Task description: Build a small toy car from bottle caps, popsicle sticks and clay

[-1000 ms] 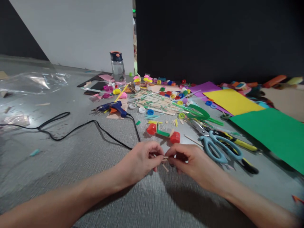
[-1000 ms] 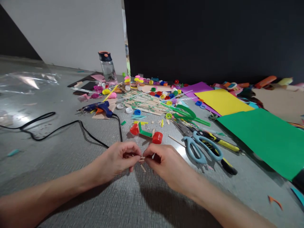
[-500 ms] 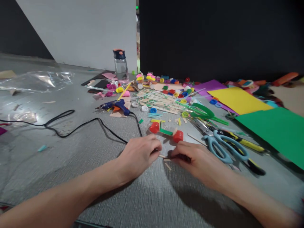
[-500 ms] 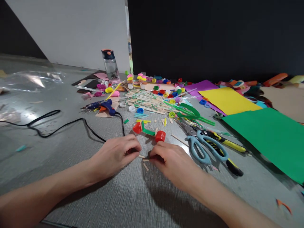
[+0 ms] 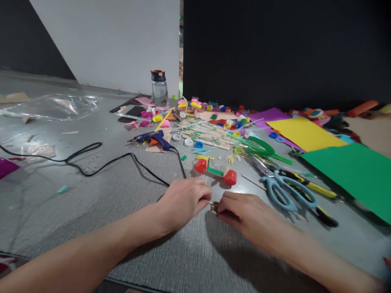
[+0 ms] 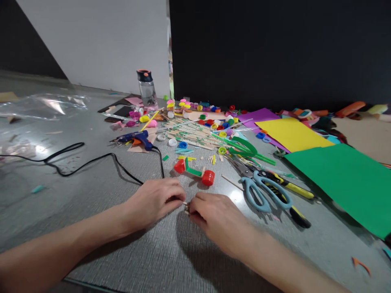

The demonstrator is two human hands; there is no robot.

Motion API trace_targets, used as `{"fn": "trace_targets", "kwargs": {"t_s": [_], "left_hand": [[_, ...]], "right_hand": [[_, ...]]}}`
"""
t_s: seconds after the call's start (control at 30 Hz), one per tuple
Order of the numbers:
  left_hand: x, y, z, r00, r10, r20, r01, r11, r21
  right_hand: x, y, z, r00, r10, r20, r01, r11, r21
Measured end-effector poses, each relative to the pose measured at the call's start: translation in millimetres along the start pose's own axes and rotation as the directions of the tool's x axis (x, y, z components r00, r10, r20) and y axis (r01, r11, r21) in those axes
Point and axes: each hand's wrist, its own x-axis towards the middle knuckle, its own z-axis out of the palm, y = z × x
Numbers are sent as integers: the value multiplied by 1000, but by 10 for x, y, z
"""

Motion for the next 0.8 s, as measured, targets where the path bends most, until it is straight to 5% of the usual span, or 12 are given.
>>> {"fn": "trace_targets", "kwargs": {"t_s": [0.3, 0.5, 0.8], "left_hand": [[-15, -12, -71, 999, -48, -21, 47, 997, -63], [-37, -24, -104, 997, -32, 76, 39, 995, -87], [-33, -27, -68, 997, -36, 65, 42, 993, -107]], "right_hand": [[59, 70, 19, 986, -43, -160, 42, 999, -10], [54, 106, 44, 992, -34, -119, 35, 999, 8], [101, 105, 104, 983, -37, -182, 45, 998, 38]]}}
